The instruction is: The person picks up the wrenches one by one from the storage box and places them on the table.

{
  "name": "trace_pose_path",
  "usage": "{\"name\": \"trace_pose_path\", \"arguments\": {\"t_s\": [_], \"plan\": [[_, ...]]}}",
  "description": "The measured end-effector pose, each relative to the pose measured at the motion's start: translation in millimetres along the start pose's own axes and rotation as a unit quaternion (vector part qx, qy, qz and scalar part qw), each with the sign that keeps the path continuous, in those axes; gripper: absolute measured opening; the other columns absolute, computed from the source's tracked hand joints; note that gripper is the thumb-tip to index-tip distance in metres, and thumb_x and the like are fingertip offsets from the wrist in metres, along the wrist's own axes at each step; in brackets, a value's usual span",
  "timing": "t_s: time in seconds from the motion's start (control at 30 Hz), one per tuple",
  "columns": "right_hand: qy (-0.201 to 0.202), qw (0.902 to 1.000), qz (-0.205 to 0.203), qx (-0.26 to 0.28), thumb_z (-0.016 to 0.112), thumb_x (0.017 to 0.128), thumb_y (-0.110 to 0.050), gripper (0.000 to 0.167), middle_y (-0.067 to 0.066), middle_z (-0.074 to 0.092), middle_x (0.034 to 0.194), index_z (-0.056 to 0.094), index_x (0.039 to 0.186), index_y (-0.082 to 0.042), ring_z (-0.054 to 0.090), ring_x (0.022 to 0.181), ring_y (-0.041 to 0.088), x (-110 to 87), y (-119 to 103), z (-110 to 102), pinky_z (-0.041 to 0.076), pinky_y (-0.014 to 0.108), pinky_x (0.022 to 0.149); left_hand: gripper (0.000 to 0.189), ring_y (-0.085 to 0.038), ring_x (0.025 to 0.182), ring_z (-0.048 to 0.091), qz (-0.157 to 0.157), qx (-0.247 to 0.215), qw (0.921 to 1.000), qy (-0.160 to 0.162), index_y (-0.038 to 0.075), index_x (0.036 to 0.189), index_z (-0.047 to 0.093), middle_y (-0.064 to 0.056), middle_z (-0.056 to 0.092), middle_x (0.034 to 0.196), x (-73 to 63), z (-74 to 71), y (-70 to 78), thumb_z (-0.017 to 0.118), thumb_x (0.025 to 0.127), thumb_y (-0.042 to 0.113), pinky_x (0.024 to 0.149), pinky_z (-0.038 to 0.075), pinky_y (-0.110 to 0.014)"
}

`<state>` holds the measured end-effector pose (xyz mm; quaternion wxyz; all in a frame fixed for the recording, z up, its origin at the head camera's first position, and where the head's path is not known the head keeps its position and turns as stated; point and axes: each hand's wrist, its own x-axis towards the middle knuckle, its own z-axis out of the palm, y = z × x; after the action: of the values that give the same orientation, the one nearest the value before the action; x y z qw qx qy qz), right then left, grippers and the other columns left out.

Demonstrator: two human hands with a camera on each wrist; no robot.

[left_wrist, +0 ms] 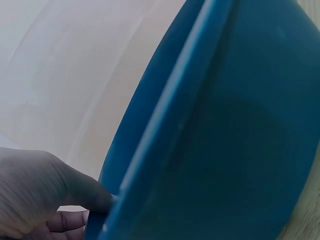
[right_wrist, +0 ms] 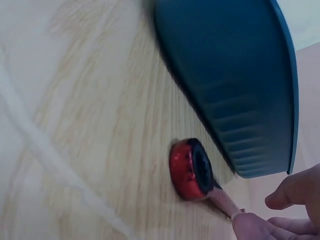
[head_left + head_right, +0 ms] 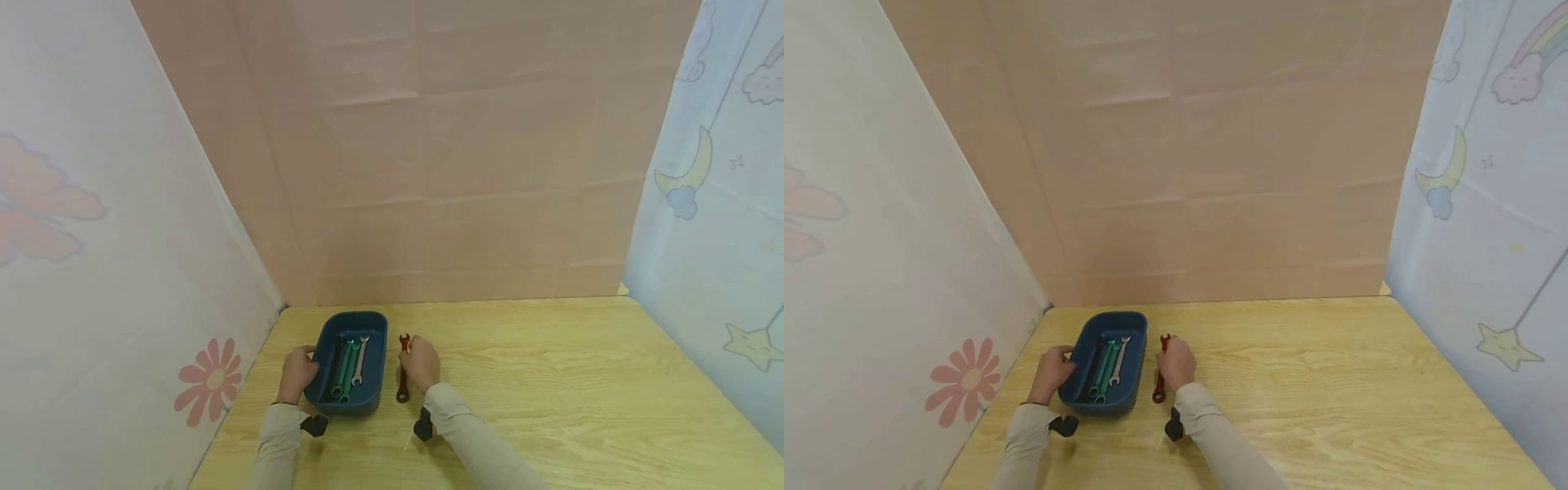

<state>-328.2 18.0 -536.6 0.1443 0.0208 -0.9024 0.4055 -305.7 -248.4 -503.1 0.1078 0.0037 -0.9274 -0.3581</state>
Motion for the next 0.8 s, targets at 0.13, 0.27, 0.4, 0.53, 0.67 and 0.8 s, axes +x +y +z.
{"name": "trace_pose_path", "arguments": {"t_s": [0.13,0.27,0.4,0.53,0.67,0.8], "plan": [[0.01,0.9999,-0.011,0.007,0.068,0.083,0.001,0.016,0.003,0.048,0.059,0.057,0.072,-0.001,0.038,0.046,0.011,0.3,-4,-2,0.028,0.026,0.042,0.04,-0.012,0.049,0.039,-0.008,0.002,1.0,0.0,-0.016,0.117,0.065,0.001,0.046,0.055,0.5,-1.5,0.3,0.057,0.078,-0.01,0.047,0.031,-0.027],[0.017,0.9996,-0.014,0.015,0.069,0.082,0.001,0.01,0.012,0.064,0.072,0.066,0.088,0.008,0.049,0.051,0.015,0.7,-6,-3,0.037,0.028,0.044,0.032,-0.014,0.056,0.05,-0.007,0.003,0.9999,0.007,-0.015,0.114,0.067,-0.007,0.061,0.066,0.3,-2.4,0.3,0.063,0.085,-0.002,0.05,0.04,-0.029],[0.023,0.9994,-0.019,0.016,0.07,0.081,0.002,0.01,0.011,0.064,0.073,0.066,0.088,0.007,0.051,0.055,0.017,1.2,-6,-5,0.039,0.029,0.046,0.029,-0.018,0.06,0.055,-0.007,0.001,0.9998,0.018,-0.015,0.111,0.068,-0.014,0.067,0.076,1.6,-0.4,-1.6,0.062,0.087,-0.001,0.053,0.044,-0.032],[0.026,0.9986,-0.043,0.014,0.071,0.08,0.003,0.012,0.01,0.06,0.074,0.066,0.09,0.007,0.053,0.061,0.02,1.5,-7,-7,0.042,0.031,0.051,0.027,-0.018,0.062,0.052,-0.005,0.001,0.9998,0.021,-0.015,0.107,0.07,-0.015,0.065,0.078,3.5,1.1,-4.2,0.062,0.083,-0.004,0.055,0.043,-0.031],[0.031,0.9974,-0.063,0.019,0.071,0.079,0.002,0.018,0.015,0.064,0.083,0.067,0.095,0.008,0.06,0.072,0.027,3.2,-10,-9,0.049,0.037,0.059,0.027,-0.019,0.063,0.052,0.005,0.0,0.9998,0.019,-0.016,0.104,0.07,-0.014,0.065,0.077,5.8,-0.1,-4.4,0.062,0.081,-0.005,0.056,0.043,-0.032],[0.028,0.9971,-0.06,0.038,0.071,0.081,0.002,0.021,0.021,0.067,0.093,0.067,0.1,0.01,0.065,0.081,0.033,5.2,-15,-12,0.053,0.042,0.065,0.027,-0.019,0.062,0.053,0.01,0.002,0.9998,0.017,-0.015,0.104,0.071,-0.018,0.068,0.08,8.2,-1.2,-3.8,0.063,0.08,-0.006,0.056,0.045,-0.032]]}}
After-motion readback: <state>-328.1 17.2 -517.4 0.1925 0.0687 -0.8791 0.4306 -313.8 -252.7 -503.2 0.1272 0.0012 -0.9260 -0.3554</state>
